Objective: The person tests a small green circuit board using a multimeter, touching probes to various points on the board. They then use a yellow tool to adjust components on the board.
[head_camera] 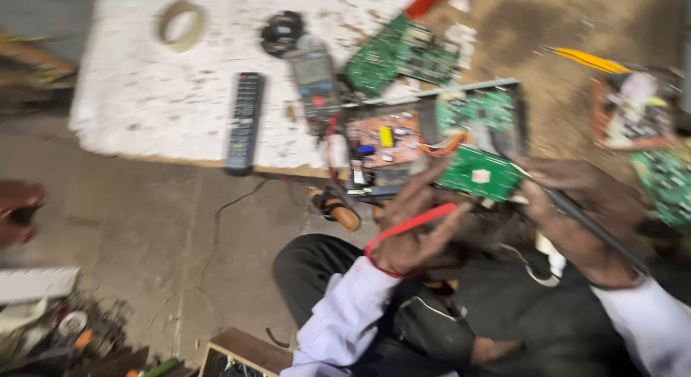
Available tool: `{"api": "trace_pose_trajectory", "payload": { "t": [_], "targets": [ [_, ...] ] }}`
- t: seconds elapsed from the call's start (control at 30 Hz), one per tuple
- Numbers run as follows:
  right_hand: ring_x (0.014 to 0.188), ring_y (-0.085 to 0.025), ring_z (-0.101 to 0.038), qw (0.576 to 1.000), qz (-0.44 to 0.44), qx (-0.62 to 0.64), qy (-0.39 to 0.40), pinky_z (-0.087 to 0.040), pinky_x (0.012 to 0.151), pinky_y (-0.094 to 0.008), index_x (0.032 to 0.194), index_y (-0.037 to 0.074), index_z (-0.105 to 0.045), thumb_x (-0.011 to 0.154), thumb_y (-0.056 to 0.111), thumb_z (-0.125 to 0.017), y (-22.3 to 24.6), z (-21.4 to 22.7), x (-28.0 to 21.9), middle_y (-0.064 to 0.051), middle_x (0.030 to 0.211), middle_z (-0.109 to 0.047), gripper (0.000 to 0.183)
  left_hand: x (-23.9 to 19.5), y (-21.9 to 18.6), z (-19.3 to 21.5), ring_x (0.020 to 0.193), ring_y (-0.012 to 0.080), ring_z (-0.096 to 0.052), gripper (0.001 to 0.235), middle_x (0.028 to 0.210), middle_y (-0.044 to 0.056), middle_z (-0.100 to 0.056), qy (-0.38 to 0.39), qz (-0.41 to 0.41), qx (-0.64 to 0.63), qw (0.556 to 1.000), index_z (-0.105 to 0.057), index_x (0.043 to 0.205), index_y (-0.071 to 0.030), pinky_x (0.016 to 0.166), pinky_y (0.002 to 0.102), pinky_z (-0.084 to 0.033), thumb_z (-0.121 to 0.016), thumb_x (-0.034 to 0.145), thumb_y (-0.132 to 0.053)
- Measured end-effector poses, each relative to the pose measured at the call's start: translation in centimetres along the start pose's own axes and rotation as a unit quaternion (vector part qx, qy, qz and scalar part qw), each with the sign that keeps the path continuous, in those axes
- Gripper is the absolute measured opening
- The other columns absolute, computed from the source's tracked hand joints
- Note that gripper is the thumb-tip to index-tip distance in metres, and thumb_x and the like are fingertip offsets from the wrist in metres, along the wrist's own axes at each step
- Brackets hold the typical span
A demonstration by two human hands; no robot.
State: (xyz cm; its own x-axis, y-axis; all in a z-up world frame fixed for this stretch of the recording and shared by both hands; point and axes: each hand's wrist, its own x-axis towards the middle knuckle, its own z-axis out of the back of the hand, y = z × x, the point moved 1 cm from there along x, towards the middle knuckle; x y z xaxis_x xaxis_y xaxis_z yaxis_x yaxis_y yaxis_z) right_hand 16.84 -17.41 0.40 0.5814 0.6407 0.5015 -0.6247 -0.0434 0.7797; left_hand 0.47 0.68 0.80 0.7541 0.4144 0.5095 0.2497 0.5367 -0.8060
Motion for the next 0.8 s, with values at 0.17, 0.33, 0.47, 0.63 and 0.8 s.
{"api": "trace_pose_trajectory", "payload": {
  "t": [0.17,0.33,0.47,0.63,0.8],
  "targets": [
    [0.116,-0.023,-0.072,0.999,-0.020,0.044,0.003,-0.061,0.099,-0.030,0.116,-0.001,-0.057,0.107,0.006,-0.069,-1.7,-0.7,-0.9,-0.020,0.120,-0.070,0.017,0.1,-0.4,0.1,0.128,0.0264,-0.067,0.015,0.151,0.024,-0.059,-0.024,-0.045,-0.025,0.998,-0.070,0.101,0.001,0.101,0.032,-0.058,-0.081,0.094,-0.005],
    [0.112,-0.026,-0.070,0.996,-0.084,0.027,0.030,-0.059,0.098,-0.032,0.121,-0.007,-0.061,0.100,0.005,-0.066,-5.0,-0.4,-2.2,-0.025,0.127,-0.068,0.025,0.0,-0.1,0.2,0.128,0.0275,-0.067,0.015,0.147,0.022,-0.058,-0.029,-0.034,-0.057,0.997,-0.067,0.096,0.002,0.100,0.031,-0.059,-0.079,0.094,-0.005],
    [0.108,-0.026,-0.071,0.989,-0.141,0.023,0.042,-0.059,0.094,-0.032,0.125,-0.010,-0.064,0.107,0.008,-0.065,-6.6,-0.2,-3.2,-0.027,0.124,-0.069,0.025,-0.2,0.2,-0.1,0.111,0.0228,-0.072,0.020,0.151,0.022,-0.056,-0.008,0.083,-0.168,0.982,-0.058,0.085,0.001,0.090,0.030,-0.062,-0.074,0.091,-0.010],
    [0.108,-0.024,-0.070,0.993,-0.111,0.032,0.029,-0.059,0.093,-0.030,0.121,-0.008,-0.063,0.106,0.014,-0.066,-6.8,0.2,-3.4,-0.026,0.124,-0.067,0.027,-0.7,0.7,-0.4,0.111,0.0206,-0.072,0.017,0.152,0.021,-0.055,-0.026,-0.028,-0.121,0.992,-0.061,0.092,0.004,0.088,0.027,-0.062,-0.075,0.099,-0.004],
    [0.114,-0.025,-0.070,0.996,-0.079,-0.001,0.031,-0.058,0.103,-0.032,0.118,-0.007,-0.060,0.114,0.018,-0.068,-7.0,0.3,-3.7,-0.026,0.125,-0.068,0.027,-1.1,1.4,-0.6,0.110,0.0200,-0.072,0.017,0.152,0.018,-0.054,-0.029,-0.045,-0.100,0.994,-0.062,0.092,0.004,0.086,0.026,-0.062,-0.076,0.098,-0.003]
  ]
}}
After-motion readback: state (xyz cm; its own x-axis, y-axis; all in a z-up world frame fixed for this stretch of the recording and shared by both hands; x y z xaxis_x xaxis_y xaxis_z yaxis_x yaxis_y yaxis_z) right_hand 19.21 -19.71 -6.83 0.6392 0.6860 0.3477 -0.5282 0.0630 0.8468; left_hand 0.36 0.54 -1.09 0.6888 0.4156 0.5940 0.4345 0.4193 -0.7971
